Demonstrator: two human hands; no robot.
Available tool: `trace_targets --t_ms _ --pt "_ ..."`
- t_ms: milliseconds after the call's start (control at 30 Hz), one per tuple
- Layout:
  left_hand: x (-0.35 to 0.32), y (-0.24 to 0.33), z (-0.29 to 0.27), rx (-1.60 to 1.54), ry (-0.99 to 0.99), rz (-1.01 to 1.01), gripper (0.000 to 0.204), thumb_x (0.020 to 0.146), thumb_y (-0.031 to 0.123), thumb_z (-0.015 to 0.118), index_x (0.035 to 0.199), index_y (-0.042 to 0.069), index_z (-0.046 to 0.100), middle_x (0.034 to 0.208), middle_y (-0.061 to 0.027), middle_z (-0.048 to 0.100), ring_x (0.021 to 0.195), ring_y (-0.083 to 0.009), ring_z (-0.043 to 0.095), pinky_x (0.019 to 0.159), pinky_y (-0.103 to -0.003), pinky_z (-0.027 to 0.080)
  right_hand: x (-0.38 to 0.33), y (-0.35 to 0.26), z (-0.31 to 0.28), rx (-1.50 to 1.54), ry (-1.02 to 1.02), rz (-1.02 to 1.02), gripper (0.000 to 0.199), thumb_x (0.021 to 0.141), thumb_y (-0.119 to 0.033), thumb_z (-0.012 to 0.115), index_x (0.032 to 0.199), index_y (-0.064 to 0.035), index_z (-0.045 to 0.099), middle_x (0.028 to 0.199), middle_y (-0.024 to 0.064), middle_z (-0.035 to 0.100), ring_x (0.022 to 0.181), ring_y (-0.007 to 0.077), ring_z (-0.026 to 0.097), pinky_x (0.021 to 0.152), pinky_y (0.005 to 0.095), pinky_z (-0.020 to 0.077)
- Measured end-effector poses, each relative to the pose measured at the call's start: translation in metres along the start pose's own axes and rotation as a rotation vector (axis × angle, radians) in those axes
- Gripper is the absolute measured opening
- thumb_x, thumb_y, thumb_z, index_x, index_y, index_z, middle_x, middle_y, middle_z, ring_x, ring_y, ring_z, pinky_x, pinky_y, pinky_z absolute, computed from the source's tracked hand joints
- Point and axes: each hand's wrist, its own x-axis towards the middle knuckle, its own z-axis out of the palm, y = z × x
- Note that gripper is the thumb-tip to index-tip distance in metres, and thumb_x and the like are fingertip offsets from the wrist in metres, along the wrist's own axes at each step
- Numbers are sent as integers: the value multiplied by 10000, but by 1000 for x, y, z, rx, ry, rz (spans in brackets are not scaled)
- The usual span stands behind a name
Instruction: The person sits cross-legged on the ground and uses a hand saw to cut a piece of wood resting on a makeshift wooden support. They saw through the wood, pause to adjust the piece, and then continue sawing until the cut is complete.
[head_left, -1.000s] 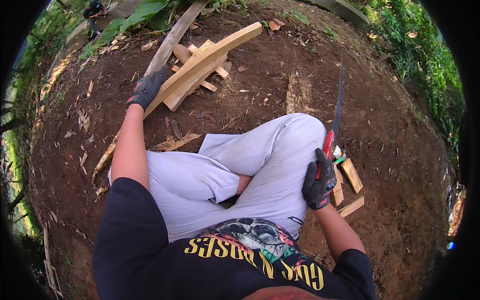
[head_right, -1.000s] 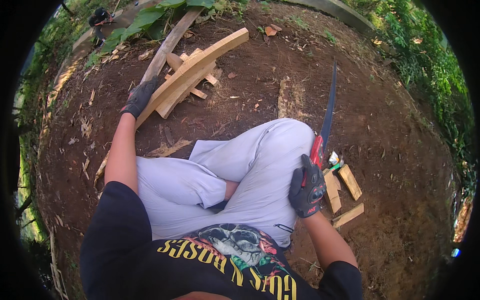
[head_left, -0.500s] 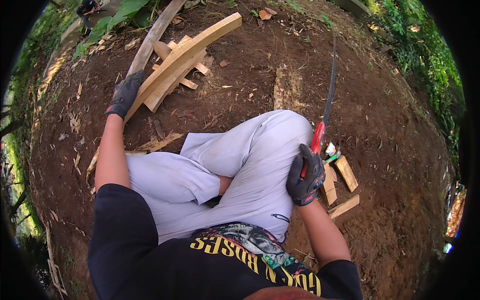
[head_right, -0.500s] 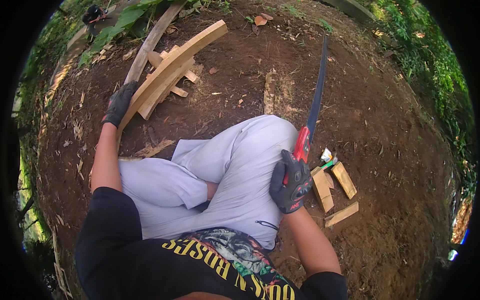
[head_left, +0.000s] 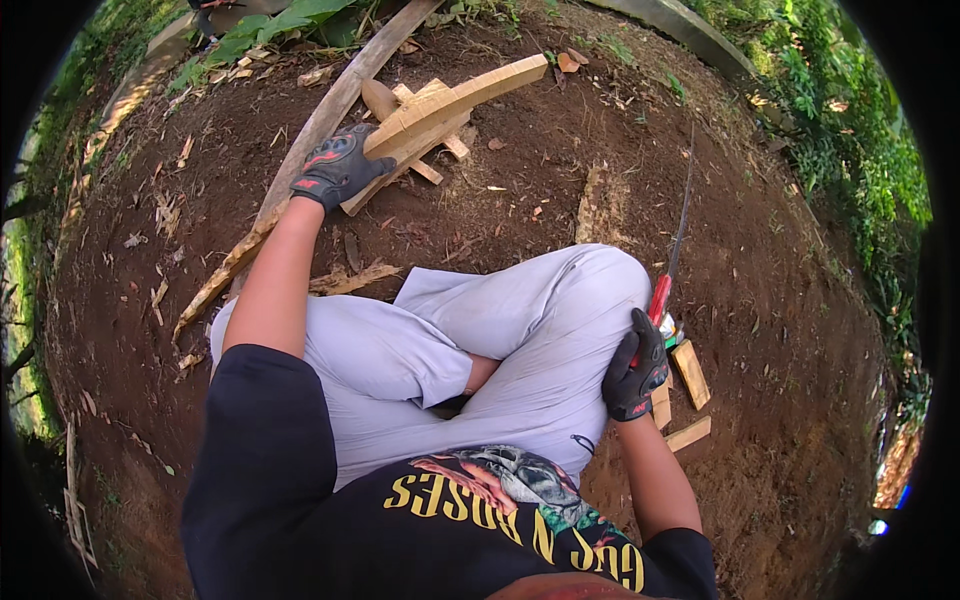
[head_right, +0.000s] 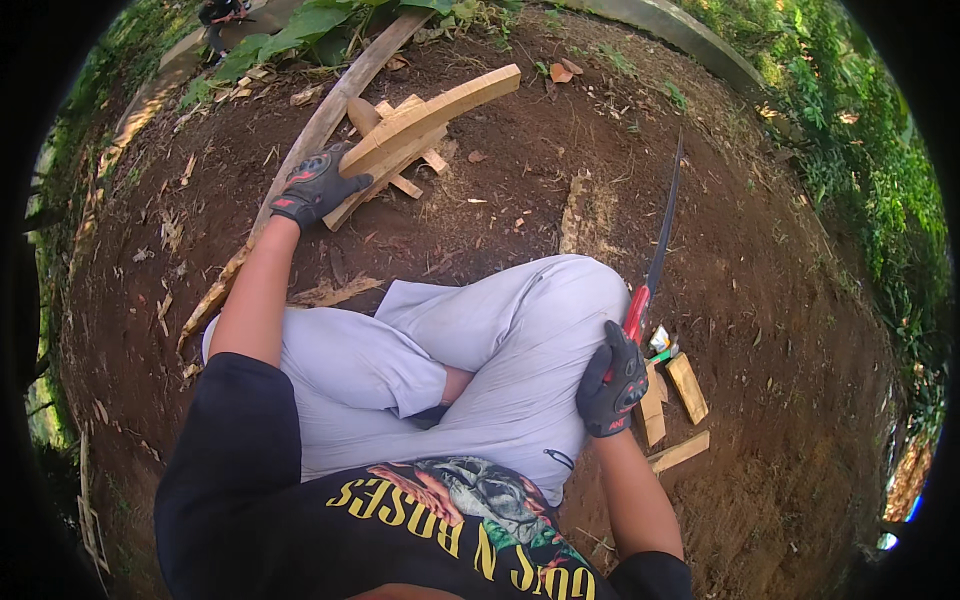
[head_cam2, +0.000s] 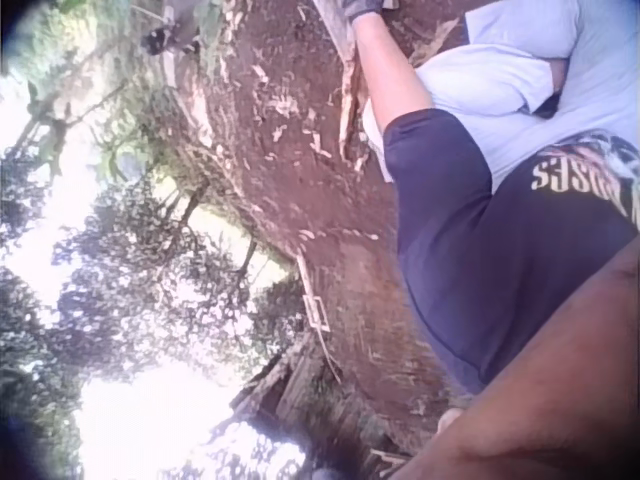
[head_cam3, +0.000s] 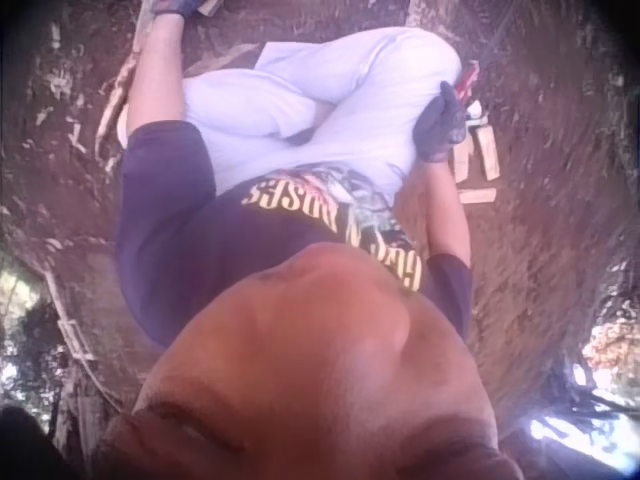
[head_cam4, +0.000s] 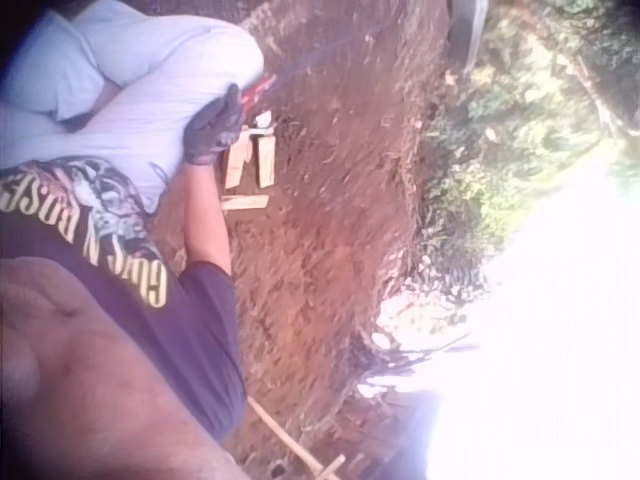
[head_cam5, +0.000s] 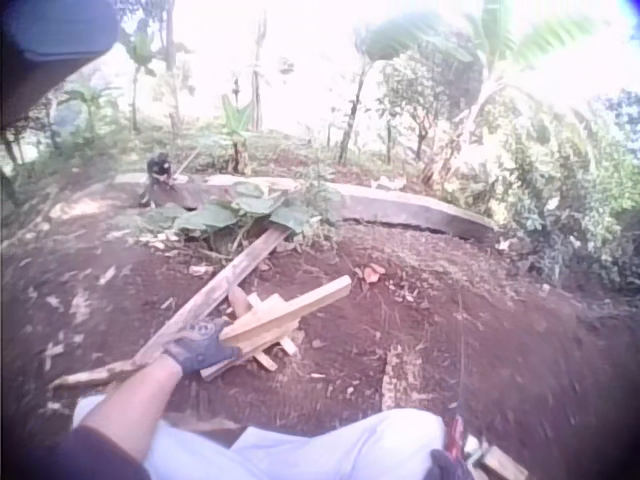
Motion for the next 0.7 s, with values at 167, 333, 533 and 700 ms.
trace_targets --t_ms 167,333,533,700 --pt "5 5 -5 -113 27 109 670 957 510 681 1451 64 596 1458 -205 614 1326 -366 614 1137 -473 487 -7 -2 5 -35 43 58 341 1070 -174 514 1279 45 672 1207 241 723 1113 415 694 981 493 530" --pt "13 -8 20 -90 157 79 591 965 454 659 1405 59 644 1481 -230 585 1350 -385 589 1146 -484 478 -10 -23 5 -56 22 149 359 1093 -188 484 1331 27 646 1261 246 696 1197 403 651 1055 488 485" --pt "12 -14 19 -47 121 34 524 917 387 723 1335 73 676 1359 -200 663 1281 -367 638 1102 -488 513 -8 -38 1 -54 36 138 359 1104 -189 469 1327 29 648 1274 249 694 1218 418 645 1063 489 485" --pt "5 -11 12 -34 199 77 454 920 384 733 1246 70 705 1236 -194 716 1174 -370 693 1015 -502 555 -11 -34 3 -67 48 143 356 1101 -185 473 1330 22 651 1288 251 690 1242 411 642 1074 484 481"
